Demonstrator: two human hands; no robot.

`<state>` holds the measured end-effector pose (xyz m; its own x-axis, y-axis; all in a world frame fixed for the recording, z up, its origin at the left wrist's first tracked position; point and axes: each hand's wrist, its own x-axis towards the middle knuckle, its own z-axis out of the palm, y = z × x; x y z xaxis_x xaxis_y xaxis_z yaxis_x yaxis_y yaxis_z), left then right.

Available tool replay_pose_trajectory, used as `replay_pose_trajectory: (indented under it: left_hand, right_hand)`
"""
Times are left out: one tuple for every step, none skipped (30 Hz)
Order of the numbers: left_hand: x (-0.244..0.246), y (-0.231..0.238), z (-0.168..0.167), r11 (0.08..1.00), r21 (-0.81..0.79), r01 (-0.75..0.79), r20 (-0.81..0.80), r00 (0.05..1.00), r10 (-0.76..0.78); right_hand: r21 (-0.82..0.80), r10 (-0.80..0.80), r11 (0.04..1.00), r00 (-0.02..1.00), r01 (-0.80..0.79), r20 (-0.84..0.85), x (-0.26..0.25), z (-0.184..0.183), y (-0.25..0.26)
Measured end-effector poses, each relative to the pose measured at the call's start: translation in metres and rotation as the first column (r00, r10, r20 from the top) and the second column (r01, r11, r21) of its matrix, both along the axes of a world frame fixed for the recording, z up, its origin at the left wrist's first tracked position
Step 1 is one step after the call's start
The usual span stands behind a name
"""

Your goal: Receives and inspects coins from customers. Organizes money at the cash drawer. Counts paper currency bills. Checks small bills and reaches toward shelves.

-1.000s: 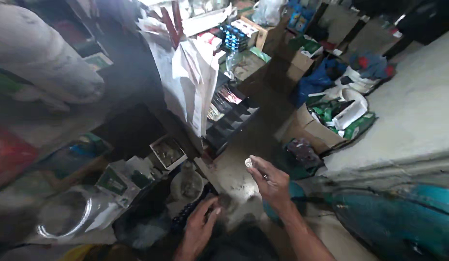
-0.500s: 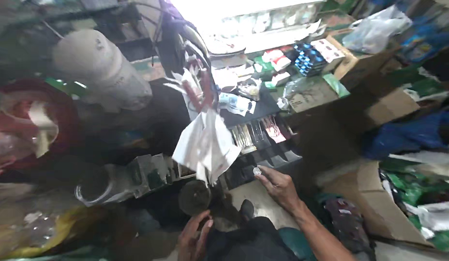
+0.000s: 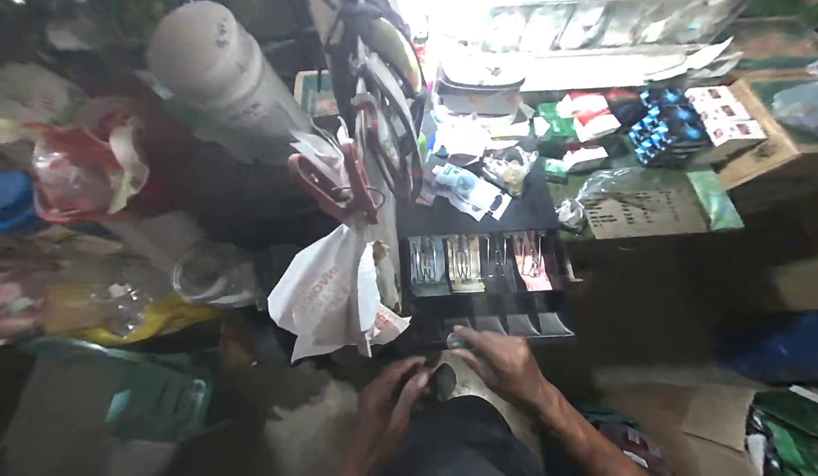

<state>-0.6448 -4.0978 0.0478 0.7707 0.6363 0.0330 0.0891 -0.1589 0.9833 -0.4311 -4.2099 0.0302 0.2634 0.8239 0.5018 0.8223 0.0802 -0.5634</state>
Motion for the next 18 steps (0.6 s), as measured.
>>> replay_pose_trajectory:
  left_hand:
    - [0.010, 0.000, 0.004, 1.000, -0.019, -0.004, 0.023, 1.000, 0.004]
    - [0.020, 0.001, 0.006, 1.000, -0.018, -0.008, 0.047, 0.999, 0.009]
    - [0.028, 0.000, 0.006, 1.000, -0.016, -0.025, 0.076, 0.997, 0.026]
    - [0.033, -0.002, 0.005, 0.999, -0.009, -0.045, 0.092, 0.995, 0.046]
    - [0.036, -0.003, 0.004, 0.998, -0.009, -0.058, 0.099, 0.993, 0.058]
    - [0.038, -0.005, 0.002, 0.998, -0.012, -0.068, 0.099, 0.993, 0.069]
    - [0.040, -0.008, 0.001, 0.997, -0.016, -0.075, 0.088, 0.993, 0.076]
    - [0.041, -0.010, 0.000, 0.996, -0.029, -0.080, 0.070, 0.994, 0.082]
    - [0.043, -0.012, -0.001, 0.995, -0.050, -0.088, 0.051, 0.995, 0.090]
    - [0.045, -0.014, -0.002, 0.992, -0.084, -0.096, 0.032, 0.995, 0.099]
    - [0.048, -0.015, -0.002, 0.986, -0.125, -0.107, 0.003, 0.994, 0.109]
    - [0.051, -0.015, -0.002, 0.981, -0.153, -0.116, -0.038, 0.993, 0.112]
    - [0.054, -0.015, -0.002, 0.978, -0.173, -0.121, -0.078, 0.991, 0.109]
    - [0.058, -0.014, -0.002, 0.974, -0.186, -0.126, -0.111, 0.988, 0.106]
    - [0.062, -0.013, -0.002, 0.973, -0.191, -0.130, -0.129, 0.986, 0.106]
    - [0.066, -0.012, -0.004, 0.974, -0.186, -0.130, -0.130, 0.986, 0.107]
    - [0.069, -0.010, -0.006, 0.976, -0.174, -0.130, -0.125, 0.986, 0.109]
    - [0.072, -0.008, -0.008, 0.978, -0.161, -0.129, -0.121, 0.986, 0.110]
  right_hand:
    - [0.021, 0.041, 0.999, 0.999, -0.041, -0.006, -0.006, 0.004, 0.001]
    - [0.047, 0.075, 0.996, 0.997, -0.074, -0.008, -0.011, 0.007, 0.002]
    - [0.067, 0.104, 0.992, 0.995, -0.103, -0.006, -0.014, 0.007, 0.003]
    - [0.081, 0.125, 0.989, 0.992, -0.124, -0.006, -0.015, 0.006, 0.003]
    - [0.081, 0.138, 0.987, 0.990, -0.136, -0.018, -0.014, 0.004, 0.002]
    - [0.071, 0.144, 0.988, 0.988, -0.140, -0.053, -0.013, 0.002, -0.001]
    - [0.052, 0.142, 0.989, 0.982, -0.136, -0.126, -0.012, 0.002, -0.005]
    - [0.027, 0.125, 0.992, 0.958, -0.122, -0.258, -0.012, 0.003, -0.009]
    - [0.000, 0.076, 0.996, 0.893, -0.085, -0.443, -0.011, 0.005, -0.014]
    - [-0.046, -0.007, 0.999, 0.791, -0.027, -0.612, -0.010, 0.011, -0.018]
    - [-0.100, -0.101, 0.994, 0.671, 0.040, -0.735, -0.005, 0.018, -0.021]
    - [-0.153, -0.191, 0.982, 0.555, 0.114, -0.810, 0.001, 0.024, -0.023]
    - [-0.200, -0.263, 0.963, 0.464, 0.181, -0.846, 0.008, 0.029, -0.024]
    - [-0.231, -0.309, 0.945, 0.400, 0.231, -0.863, 0.017, 0.032, -0.026]
    - [-0.250, -0.334, 0.931, 0.341, 0.268, -0.879, 0.026, 0.034, -0.028]
    - [-0.261, -0.344, 0.920, 0.286, 0.293, -0.894, 0.034, 0.034, -0.031]
    - [-0.271, -0.351, 0.912, 0.245, 0.309, -0.904, 0.040, 0.035, -0.034]
    - [-0.277, -0.352, 0.907, 0.210, 0.316, -0.912, 0.046, 0.034, -0.037]
